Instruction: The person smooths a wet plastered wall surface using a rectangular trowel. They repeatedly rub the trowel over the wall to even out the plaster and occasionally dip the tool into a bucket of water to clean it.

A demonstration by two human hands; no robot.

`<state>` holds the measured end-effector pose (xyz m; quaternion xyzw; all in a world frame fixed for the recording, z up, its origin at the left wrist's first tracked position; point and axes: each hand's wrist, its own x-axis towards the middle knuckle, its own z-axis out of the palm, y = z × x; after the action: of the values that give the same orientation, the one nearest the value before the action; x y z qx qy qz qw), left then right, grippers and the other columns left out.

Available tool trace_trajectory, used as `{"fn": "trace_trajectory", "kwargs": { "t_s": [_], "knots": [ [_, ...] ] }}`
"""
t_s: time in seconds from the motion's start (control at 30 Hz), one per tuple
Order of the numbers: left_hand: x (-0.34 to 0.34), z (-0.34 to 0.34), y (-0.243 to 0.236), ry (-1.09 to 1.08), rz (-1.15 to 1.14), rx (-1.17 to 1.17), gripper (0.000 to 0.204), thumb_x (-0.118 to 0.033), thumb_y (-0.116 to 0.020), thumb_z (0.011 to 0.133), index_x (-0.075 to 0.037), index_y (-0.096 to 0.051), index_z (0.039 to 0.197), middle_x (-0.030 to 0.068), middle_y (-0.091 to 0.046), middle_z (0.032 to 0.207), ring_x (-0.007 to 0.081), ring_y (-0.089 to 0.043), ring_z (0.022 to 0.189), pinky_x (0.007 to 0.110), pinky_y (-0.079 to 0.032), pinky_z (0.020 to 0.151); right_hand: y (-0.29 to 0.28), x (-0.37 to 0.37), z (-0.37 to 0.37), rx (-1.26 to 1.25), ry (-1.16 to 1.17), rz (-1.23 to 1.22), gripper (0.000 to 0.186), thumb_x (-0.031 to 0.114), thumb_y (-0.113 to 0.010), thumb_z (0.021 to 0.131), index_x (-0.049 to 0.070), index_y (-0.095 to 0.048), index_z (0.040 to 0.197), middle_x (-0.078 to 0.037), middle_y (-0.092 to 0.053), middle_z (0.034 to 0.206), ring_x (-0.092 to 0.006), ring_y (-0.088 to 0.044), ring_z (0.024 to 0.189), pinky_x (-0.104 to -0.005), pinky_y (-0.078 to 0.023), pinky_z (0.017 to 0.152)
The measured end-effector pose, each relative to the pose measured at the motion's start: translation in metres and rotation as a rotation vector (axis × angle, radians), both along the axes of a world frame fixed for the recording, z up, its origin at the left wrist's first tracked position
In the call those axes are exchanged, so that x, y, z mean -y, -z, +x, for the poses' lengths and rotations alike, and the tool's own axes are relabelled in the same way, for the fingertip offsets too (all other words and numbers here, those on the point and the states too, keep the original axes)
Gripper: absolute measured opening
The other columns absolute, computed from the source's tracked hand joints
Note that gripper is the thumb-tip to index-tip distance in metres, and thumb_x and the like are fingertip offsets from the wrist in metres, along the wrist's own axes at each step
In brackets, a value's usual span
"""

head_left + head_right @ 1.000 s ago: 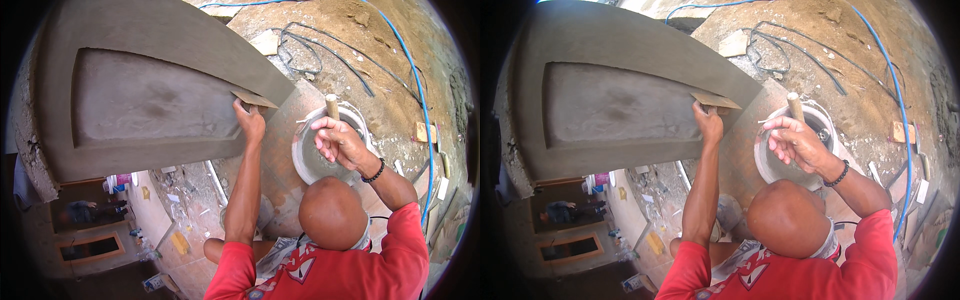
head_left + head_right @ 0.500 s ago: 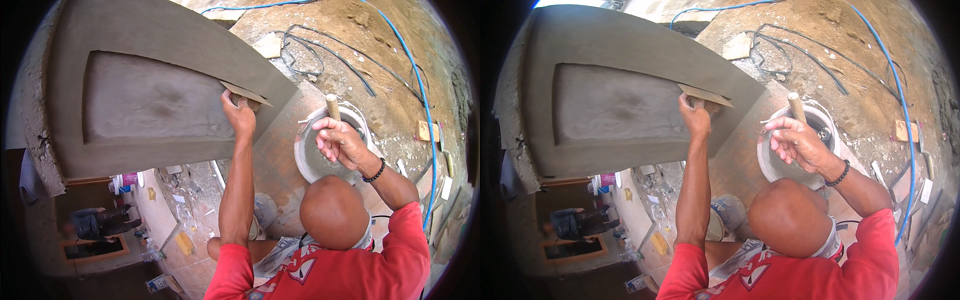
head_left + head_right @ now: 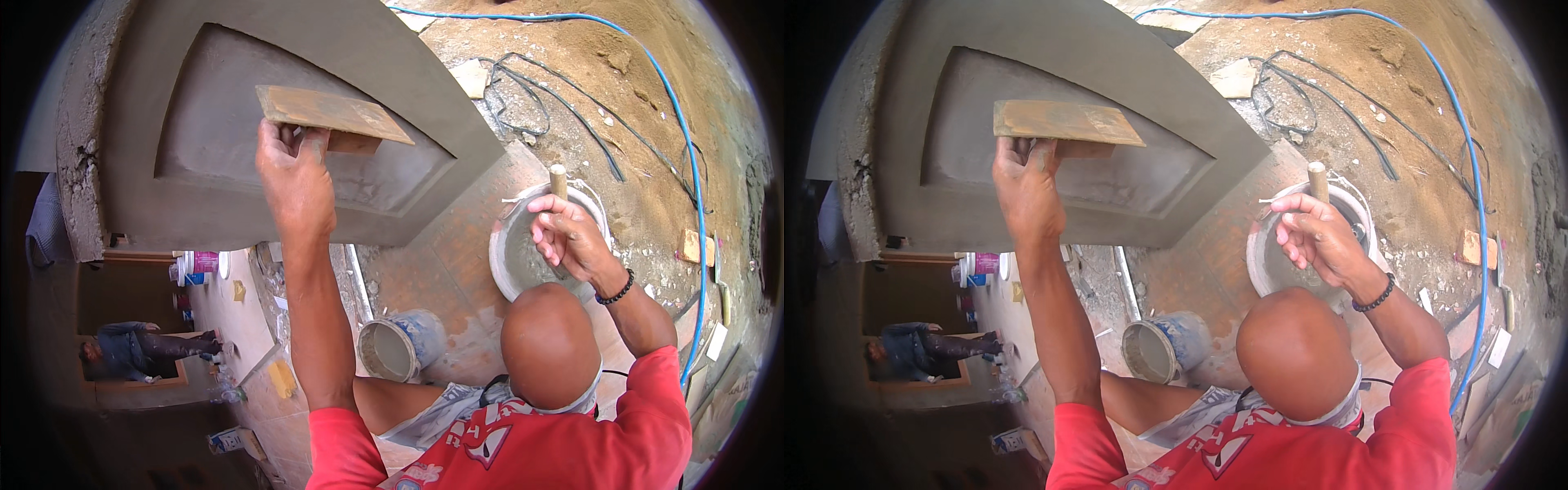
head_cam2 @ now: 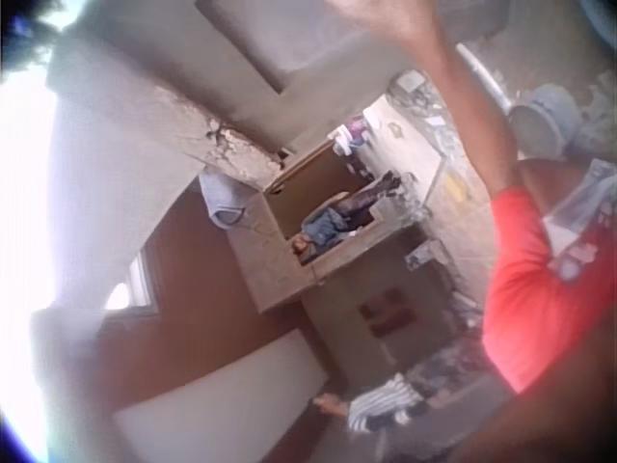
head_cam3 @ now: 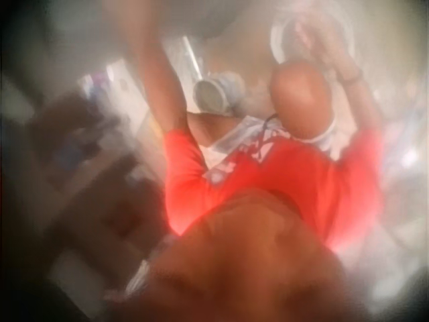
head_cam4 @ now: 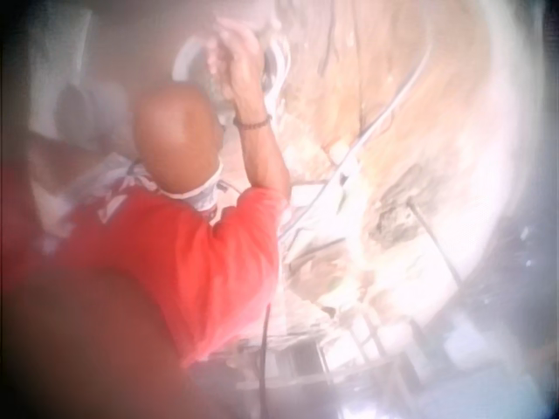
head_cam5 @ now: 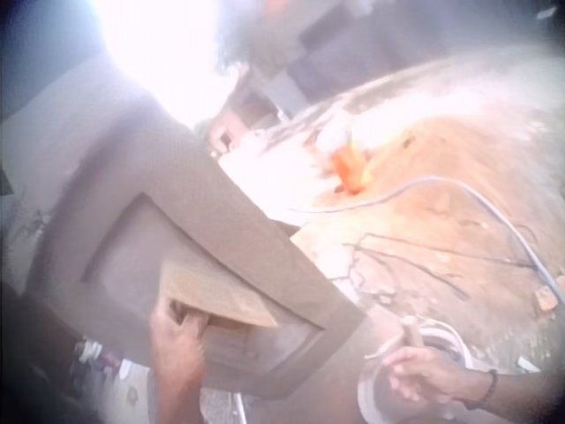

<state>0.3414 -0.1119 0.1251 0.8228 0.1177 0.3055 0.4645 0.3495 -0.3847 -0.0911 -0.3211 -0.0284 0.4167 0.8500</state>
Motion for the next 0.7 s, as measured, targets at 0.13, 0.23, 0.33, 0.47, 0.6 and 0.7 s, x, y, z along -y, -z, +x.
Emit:
{"fn": "trace_trajectory", "kwargs": {
  "t_s": [0.13, 0.23, 0.33, 0.47, 0.6, 0.7],
  "knots": [
    [-0.016, -0.078, 0.047, 0.307, -0.515, 0.160, 0.050, -0.002, -0.069, 0.087, -0.001, -0.048, 0.132, 0.0113, -0.056, 0.130, 0.0232, -0.054, 0.120, 0.041, -0.042, 0.104, 0.011, -0.010, 0.012, 0.100, -0.032, -0.039, 0.025, 0.014, -0.056, 0.097, 0.003, -0.054, 0.119, -0.009, -0.064, 0.085, -0.0130, -0.063, 0.065, -0.0220, -0.051, 0.047],
    [-0.012, -0.103, 0.108, 0.442, -0.920, 0.127, 0.060, 0.000, -0.069, 0.085, -0.003, -0.043, 0.139, 0.0097, -0.054, 0.134, 0.0249, -0.052, 0.125, 0.043, -0.043, 0.106, 0.012, -0.034, 0.023, 0.100, -0.160, -0.040, 0.029, 0.017, -0.057, 0.097, 0.003, -0.052, 0.122, -0.012, -0.065, 0.092, -0.0167, -0.067, 0.077, -0.0259, -0.056, 0.054],
    [-0.003, -0.105, 0.152, 0.556, -0.999, 0.064, 0.056, 0.002, -0.067, 0.087, -0.002, -0.045, 0.138, 0.0082, -0.054, 0.134, 0.0206, -0.053, 0.123, 0.038, -0.045, 0.103, 0.026, -0.063, 0.013, -0.024, -0.259, 0.099, 0.036, 0.018, -0.055, 0.098, 0.000, -0.050, 0.129, -0.013, -0.066, 0.110, -0.0220, -0.068, 0.097, -0.0366, -0.060, 0.077],
    [-0.005, -0.099, 0.187, 0.630, -0.940, -0.069, 0.052, -0.001, -0.067, 0.089, -0.001, -0.047, 0.137, 0.0076, -0.054, 0.134, 0.0170, -0.053, 0.123, 0.033, -0.044, 0.102, 0.075, -0.069, -0.007, -0.141, -0.276, 0.323, 0.038, 0.014, -0.053, 0.099, -0.001, -0.050, 0.134, -0.012, -0.062, 0.123, -0.0184, -0.065, 0.106, -0.0378, -0.057, 0.089],
    [0.002, -0.092, 0.215, 0.609, -1.089, 0.033, 0.061, -0.007, -0.067, 0.091, -0.004, -0.037, 0.145, 0.0104, -0.057, 0.130, 0.0188, -0.059, 0.113, 0.036, -0.043, 0.100, 0.028, -0.071, -0.003, 0.016, -0.190, 0.142, 0.071, 0.011, -0.075, 0.083, -0.001, -0.037, 0.142, -0.011, -0.060, 0.126, -0.0177, -0.064, 0.107, -0.0341, -0.056, 0.090],
    [-0.002, -0.106, 0.266, 0.106, -1.097, -0.137, 0.061, -0.007, -0.062, 0.094, -0.003, -0.033, 0.147, 0.0100, -0.060, 0.125, 0.0170, -0.060, 0.108, 0.034, -0.042, 0.099, -0.014, -0.086, 0.019, 0.620, 0.120, -0.149, 0.082, 0.013, -0.080, 0.079, 0.001, -0.034, 0.146, -0.016, -0.058, 0.127, -0.0227, -0.062, 0.111, -0.0360, -0.052, 0.094]
  ]
}}
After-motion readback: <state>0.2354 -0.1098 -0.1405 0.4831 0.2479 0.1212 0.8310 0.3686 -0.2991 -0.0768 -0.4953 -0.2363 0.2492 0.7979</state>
